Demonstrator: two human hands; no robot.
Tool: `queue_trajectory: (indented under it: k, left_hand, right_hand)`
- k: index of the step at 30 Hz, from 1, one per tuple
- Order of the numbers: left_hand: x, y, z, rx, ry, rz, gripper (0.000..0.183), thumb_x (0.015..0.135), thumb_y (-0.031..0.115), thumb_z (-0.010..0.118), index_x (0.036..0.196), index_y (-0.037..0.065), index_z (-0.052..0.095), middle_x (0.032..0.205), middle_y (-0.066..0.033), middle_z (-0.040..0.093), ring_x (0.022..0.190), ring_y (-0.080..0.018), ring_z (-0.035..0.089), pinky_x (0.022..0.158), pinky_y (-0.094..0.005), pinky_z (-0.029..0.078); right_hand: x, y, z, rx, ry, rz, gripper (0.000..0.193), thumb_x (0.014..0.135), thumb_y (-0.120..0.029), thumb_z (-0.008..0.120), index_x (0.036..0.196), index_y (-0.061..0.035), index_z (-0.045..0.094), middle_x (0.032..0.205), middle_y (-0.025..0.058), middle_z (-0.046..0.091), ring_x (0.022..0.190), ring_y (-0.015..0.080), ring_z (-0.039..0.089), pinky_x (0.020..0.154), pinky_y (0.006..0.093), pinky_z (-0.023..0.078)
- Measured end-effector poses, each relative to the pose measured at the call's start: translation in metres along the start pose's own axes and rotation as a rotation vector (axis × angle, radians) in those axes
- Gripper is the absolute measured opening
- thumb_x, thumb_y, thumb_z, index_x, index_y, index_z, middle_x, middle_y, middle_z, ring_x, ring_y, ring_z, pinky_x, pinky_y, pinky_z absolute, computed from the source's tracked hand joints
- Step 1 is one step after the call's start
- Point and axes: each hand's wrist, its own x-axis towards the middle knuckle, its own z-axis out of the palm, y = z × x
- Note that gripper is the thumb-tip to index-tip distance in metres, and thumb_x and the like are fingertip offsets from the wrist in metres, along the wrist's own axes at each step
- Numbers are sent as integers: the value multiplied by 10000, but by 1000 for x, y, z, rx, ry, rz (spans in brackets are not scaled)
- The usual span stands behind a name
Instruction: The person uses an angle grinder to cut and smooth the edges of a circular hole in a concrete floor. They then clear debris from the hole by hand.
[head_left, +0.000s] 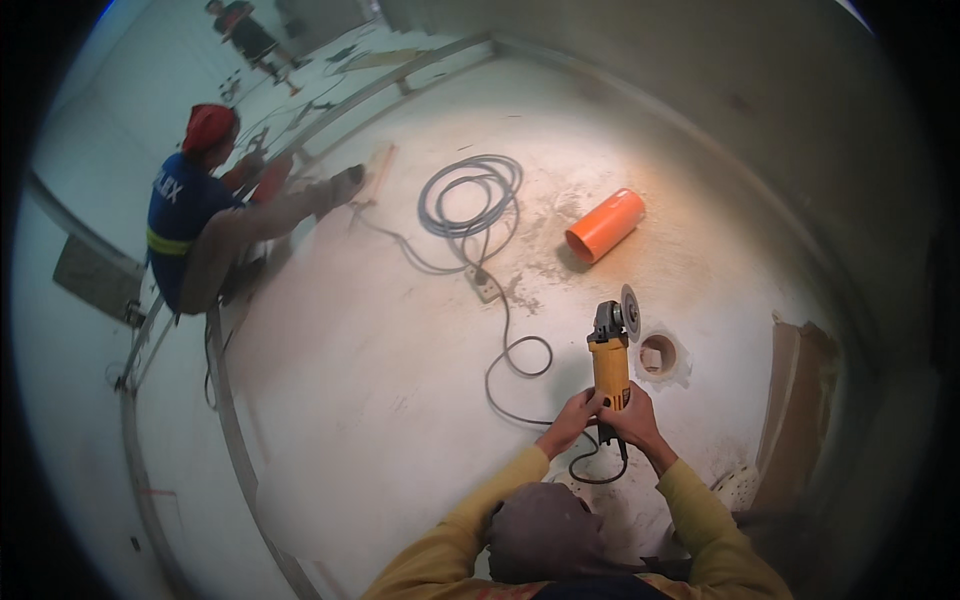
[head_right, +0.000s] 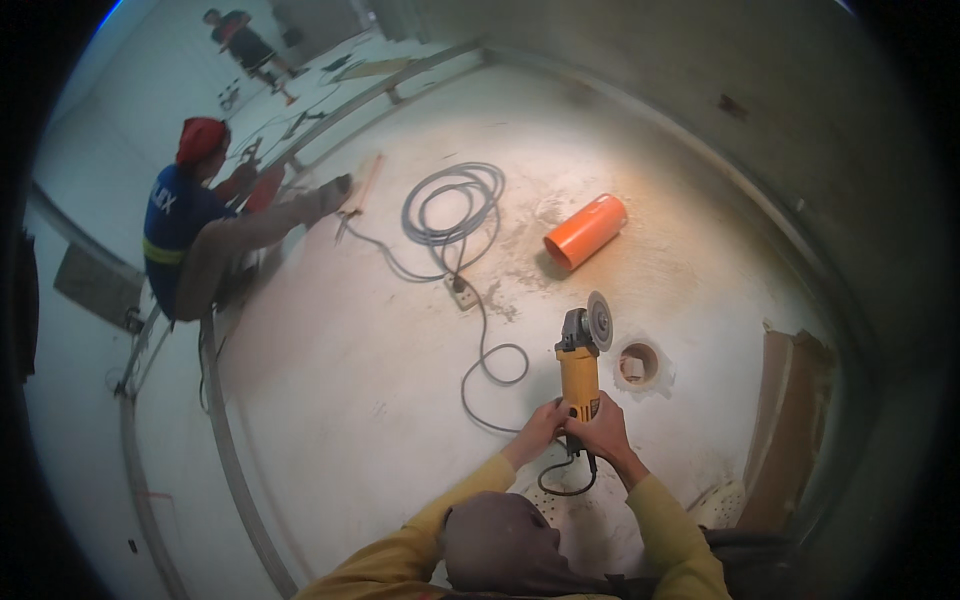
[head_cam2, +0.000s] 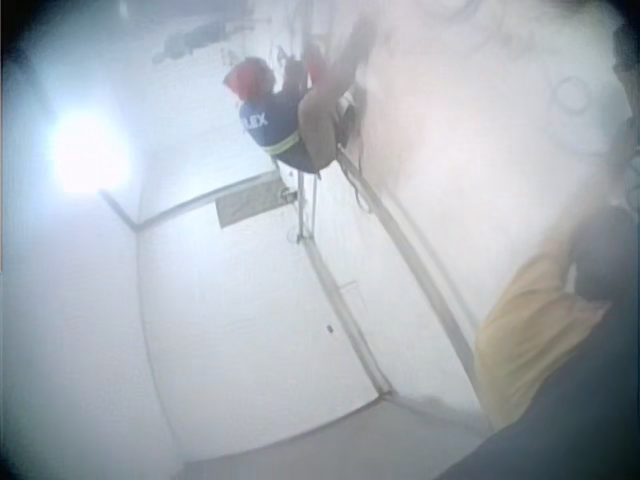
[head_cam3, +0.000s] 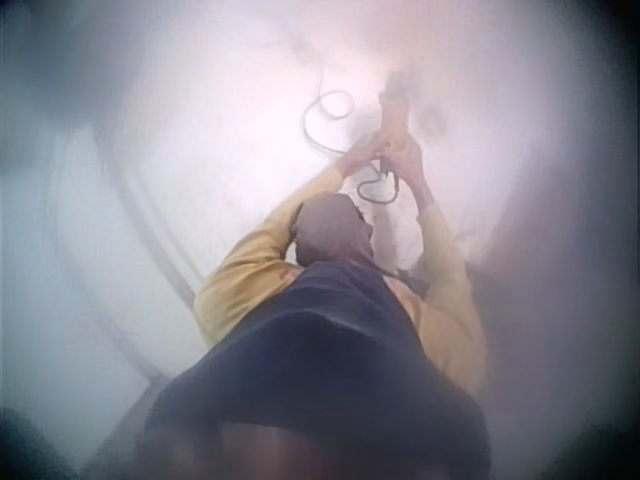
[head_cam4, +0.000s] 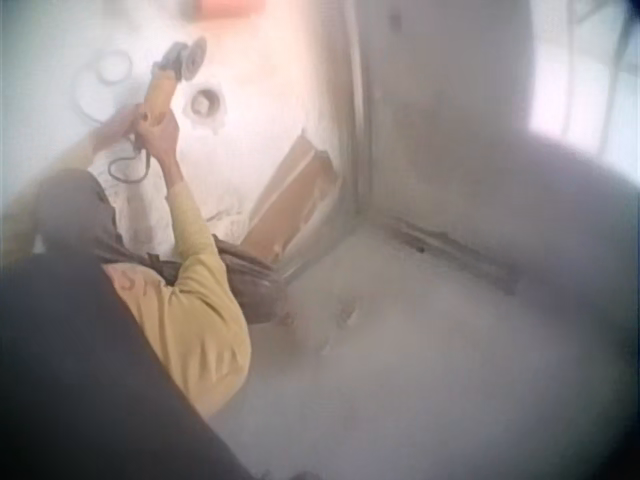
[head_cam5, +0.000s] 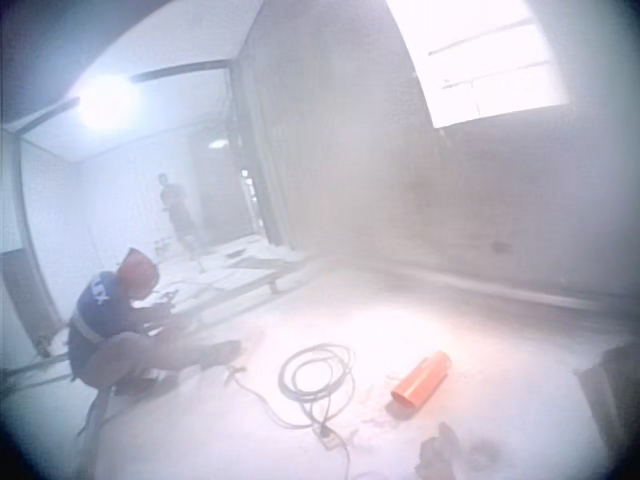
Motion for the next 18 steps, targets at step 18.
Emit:
queue_trajectory:
  k: [18]
  left_hand:
    - [-284, -213, -42, -252, 1089, -20, 520, 1054, 247, 663, 1463, -51, 542, 1212, -144, 738, 1065, -163, 702, 901, -305, 556]
  right_hand:
    - [-24, -49, 309, -407, -775, -787, 563, 728, -260, 838, 1144, 13, 575, 1116, 203, 638, 1061, 395, 645, 899, 501, 555]
